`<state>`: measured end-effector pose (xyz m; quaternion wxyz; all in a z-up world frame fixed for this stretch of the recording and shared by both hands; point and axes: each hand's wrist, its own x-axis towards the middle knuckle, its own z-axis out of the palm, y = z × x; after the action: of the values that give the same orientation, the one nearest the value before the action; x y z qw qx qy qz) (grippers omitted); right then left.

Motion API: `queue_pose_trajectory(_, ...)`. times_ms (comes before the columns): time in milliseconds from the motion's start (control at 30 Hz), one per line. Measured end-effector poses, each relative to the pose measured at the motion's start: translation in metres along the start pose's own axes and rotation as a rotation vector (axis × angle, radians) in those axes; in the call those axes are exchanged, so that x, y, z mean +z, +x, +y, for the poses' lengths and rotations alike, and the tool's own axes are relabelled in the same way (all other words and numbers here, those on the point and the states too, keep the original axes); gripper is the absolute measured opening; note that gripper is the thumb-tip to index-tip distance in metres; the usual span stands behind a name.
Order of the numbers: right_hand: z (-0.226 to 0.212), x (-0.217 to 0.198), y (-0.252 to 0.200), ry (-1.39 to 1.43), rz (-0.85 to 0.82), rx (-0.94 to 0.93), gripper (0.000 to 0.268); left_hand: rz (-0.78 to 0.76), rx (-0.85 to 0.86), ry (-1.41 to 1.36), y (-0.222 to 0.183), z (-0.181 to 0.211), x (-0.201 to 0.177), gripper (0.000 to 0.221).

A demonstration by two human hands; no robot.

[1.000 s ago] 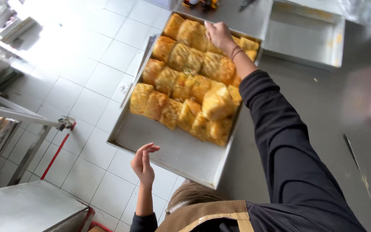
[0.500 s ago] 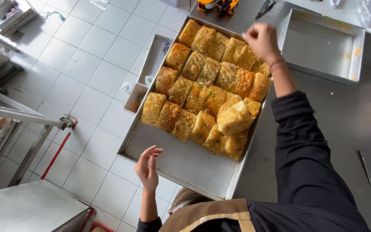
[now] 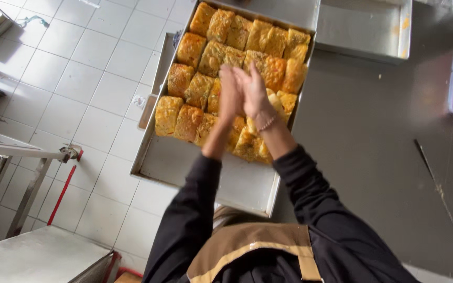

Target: The person arranges bread from a cutting board into metal trays and سپس prepares small plastic containers.

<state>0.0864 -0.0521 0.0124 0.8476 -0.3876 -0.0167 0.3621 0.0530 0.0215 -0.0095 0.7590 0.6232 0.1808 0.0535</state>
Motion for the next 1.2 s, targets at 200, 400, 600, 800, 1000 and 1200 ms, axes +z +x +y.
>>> queue_pose_trajectory(200,-0.063,-0.024,0.017,-0.367,0.455,0.018,0.094,0.170,-0.171,-0.029,0.052,0.045,-0.075,0.089)
queue_pose_trajectory(400,-0.017,-0.005,0.055,-0.598,0.345,-0.088,0.082,-0.008,-0.263,-0.082,0.107,-0.016,-0.016,0.095)
queue_pose_trajectory(600,-0.067,-0.042,0.038,-0.556,0.483,-0.193,0.079,0.126,0.033,-0.199,0.148,-0.039,-0.108,0.087)
queue_pose_trajectory(800,-0.016,-0.058,0.002,-0.751,0.280,-0.228,0.081,0.045,-0.021,0.027,0.033,-0.006,0.008,0.092)
queue_pose_trajectory(1000,-0.069,-0.311,-0.265,-1.094,1.034,-0.801,0.056,0.008,0.456,0.033,-0.131,0.010,0.073,0.057)
queue_pose_trajectory(1200,-0.089,-0.488,-0.546,-1.686,1.703,-0.128,0.044,-0.220,0.379,-0.046,-0.176,-0.020,0.240,0.042)
